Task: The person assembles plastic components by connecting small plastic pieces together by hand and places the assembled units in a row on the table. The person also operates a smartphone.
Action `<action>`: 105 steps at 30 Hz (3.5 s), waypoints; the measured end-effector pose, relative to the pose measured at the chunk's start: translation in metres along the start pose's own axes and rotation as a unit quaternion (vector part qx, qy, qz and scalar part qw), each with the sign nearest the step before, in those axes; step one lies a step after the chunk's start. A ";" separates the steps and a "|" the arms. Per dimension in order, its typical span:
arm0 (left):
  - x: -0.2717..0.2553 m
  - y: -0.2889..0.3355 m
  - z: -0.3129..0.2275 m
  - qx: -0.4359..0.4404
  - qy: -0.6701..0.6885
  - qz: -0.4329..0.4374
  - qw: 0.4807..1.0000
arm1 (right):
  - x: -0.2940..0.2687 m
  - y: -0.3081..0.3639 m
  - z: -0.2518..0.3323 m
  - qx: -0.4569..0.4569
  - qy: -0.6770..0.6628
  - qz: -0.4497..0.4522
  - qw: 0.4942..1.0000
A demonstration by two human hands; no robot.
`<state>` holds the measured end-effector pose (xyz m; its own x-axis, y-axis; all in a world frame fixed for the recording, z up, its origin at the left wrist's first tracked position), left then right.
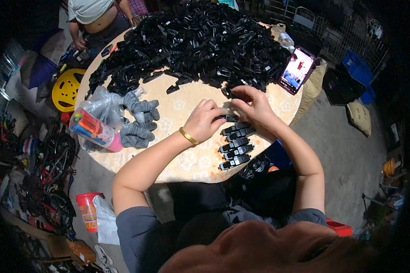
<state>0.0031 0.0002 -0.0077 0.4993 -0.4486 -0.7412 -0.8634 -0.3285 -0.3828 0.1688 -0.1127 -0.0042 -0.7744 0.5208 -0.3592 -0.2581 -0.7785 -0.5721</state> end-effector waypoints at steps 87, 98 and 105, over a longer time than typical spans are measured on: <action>-0.003 -0.011 0.018 -0.094 -0.013 -0.033 0.995 | 0.003 -0.023 -0.006 -0.182 0.353 0.140 0.907; -0.004 -0.007 0.012 -0.107 -0.029 -0.022 0.994 | 0.003 -0.022 -0.001 0.017 0.107 0.044 0.993; -0.003 -0.008 0.012 -0.129 -0.047 -0.040 0.990 | 0.012 -0.019 -0.006 -0.023 -0.063 0.081 0.994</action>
<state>0.0079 0.0143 -0.0096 0.5467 -0.3369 -0.7666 -0.7677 -0.5673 -0.2981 0.1681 -0.0897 -0.0020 -0.8706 0.3394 -0.3562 -0.0991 -0.8301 -0.5487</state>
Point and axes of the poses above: each hand's wrist, its own y-axis away from the middle knuckle, its own x-axis out of the palm, z = x × y, the point moved 1 cm from there along -y, towards the middle knuckle, and after that the axes turned 13 degrees about -x, right-handed, at the moved point
